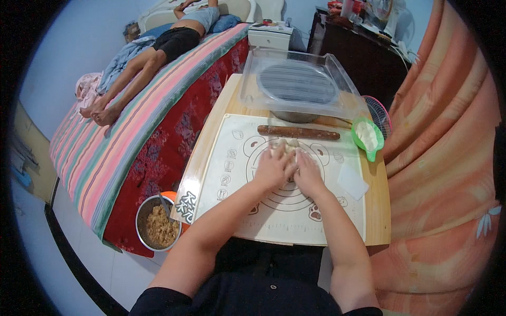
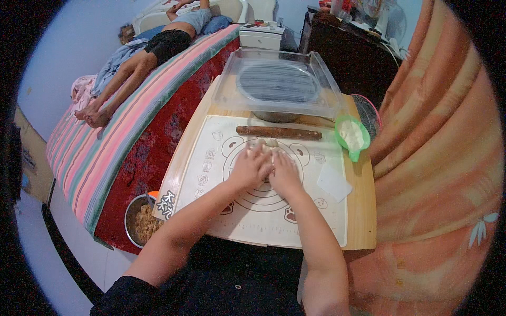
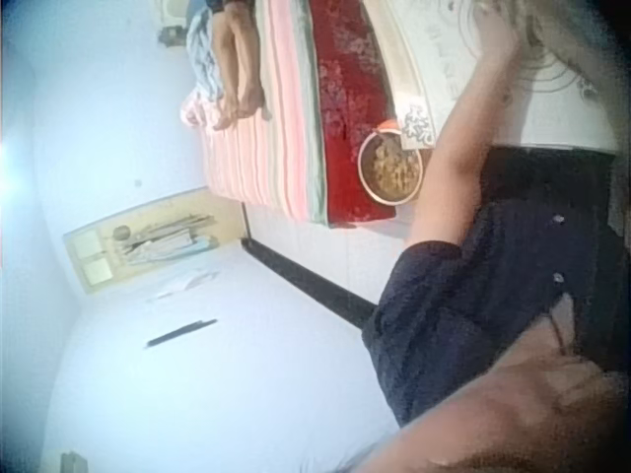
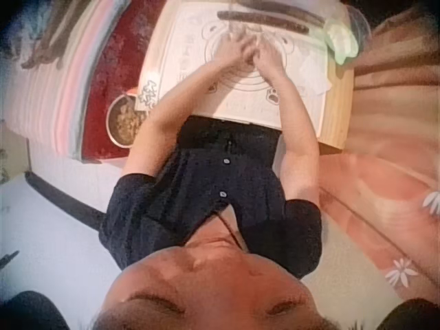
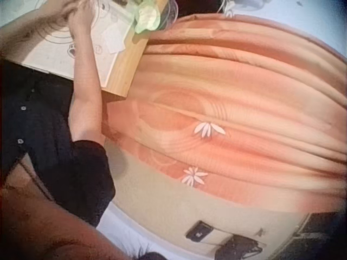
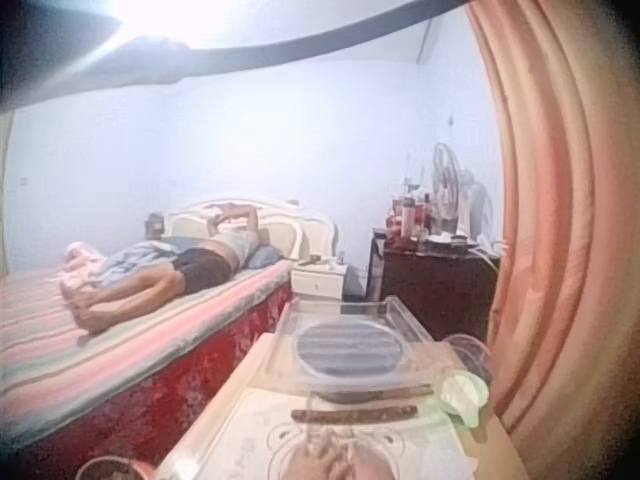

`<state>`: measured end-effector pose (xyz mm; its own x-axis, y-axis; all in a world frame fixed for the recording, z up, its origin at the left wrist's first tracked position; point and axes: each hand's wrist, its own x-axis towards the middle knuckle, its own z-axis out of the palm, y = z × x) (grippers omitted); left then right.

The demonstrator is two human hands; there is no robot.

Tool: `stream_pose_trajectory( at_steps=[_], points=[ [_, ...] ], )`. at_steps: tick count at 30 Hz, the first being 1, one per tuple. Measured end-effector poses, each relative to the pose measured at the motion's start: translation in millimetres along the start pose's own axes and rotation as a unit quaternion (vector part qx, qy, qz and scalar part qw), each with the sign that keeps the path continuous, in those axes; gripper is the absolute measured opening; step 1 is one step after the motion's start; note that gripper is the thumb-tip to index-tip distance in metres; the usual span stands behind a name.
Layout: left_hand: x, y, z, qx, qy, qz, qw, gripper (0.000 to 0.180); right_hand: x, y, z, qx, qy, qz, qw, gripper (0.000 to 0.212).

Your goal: The person kneads a piece of dough on a silicone mat, rolls it into a long rope using a rolling pin, and then cuts it into small pieces with a plastic scraper. The cut pieces are gathered and briefly kneaded together.

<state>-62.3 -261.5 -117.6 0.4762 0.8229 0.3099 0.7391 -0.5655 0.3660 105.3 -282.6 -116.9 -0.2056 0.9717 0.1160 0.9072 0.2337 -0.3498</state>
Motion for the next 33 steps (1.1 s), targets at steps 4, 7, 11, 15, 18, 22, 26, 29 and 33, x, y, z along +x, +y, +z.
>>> stream_pose_trajectory(
  at_steps=[4,7,11,15,18,22,26,29,33],
  points=[
    [-51.2,-21.8,-40.6,-0.009,-0.100,0.098,0.990,0.057,-43.7,-23.6,-51.0,-0.010,-0.127,-0.071,0.989,0.062],
    [-68.7,-44.4,-60.8,0.053,-0.122,0.065,0.989,0.057,-65.0,-14.4,-70.0,-0.078,-0.145,0.009,0.986,0.058],
    [-71.1,-34.8,-32.8,-0.036,0.064,-0.048,0.996,0.048,-70.8,-14.2,-33.5,0.043,0.003,0.035,0.998,0.057],
    [-86.8,19.6,-40.5,0.042,0.069,0.053,0.995,0.045,-84.4,-45.2,-18.0,0.016,0.025,-0.017,0.999,0.058],
    [-90.3,28.9,-55.2,0.046,0.044,0.075,0.995,0.038,-92.8,-51.9,-25.6,0.042,0.095,0.000,0.995,0.054],
    [-86.8,11.2,-54.3,0.072,0.030,0.101,0.992,0.027,-80.1,-64.2,-27.7,0.018,0.098,-0.044,0.994,0.044],
    [-106.5,1.2,-63.4,0.060,0.010,0.067,0.996,0.018,-80.4,-61.4,-22.5,-0.034,0.121,-0.079,0.989,0.033],
    [-116.8,-4.0,-65.3,-0.094,-0.053,-0.009,0.994,0.024,-93.1,-65.1,-19.9,-0.025,0.134,-0.110,0.985,0.026],
    [-117.8,20.1,-62.1,-0.217,0.014,-0.045,0.975,0.031,-99.8,-75.4,-10.6,0.044,0.107,-0.121,0.986,0.025]
  ],
)
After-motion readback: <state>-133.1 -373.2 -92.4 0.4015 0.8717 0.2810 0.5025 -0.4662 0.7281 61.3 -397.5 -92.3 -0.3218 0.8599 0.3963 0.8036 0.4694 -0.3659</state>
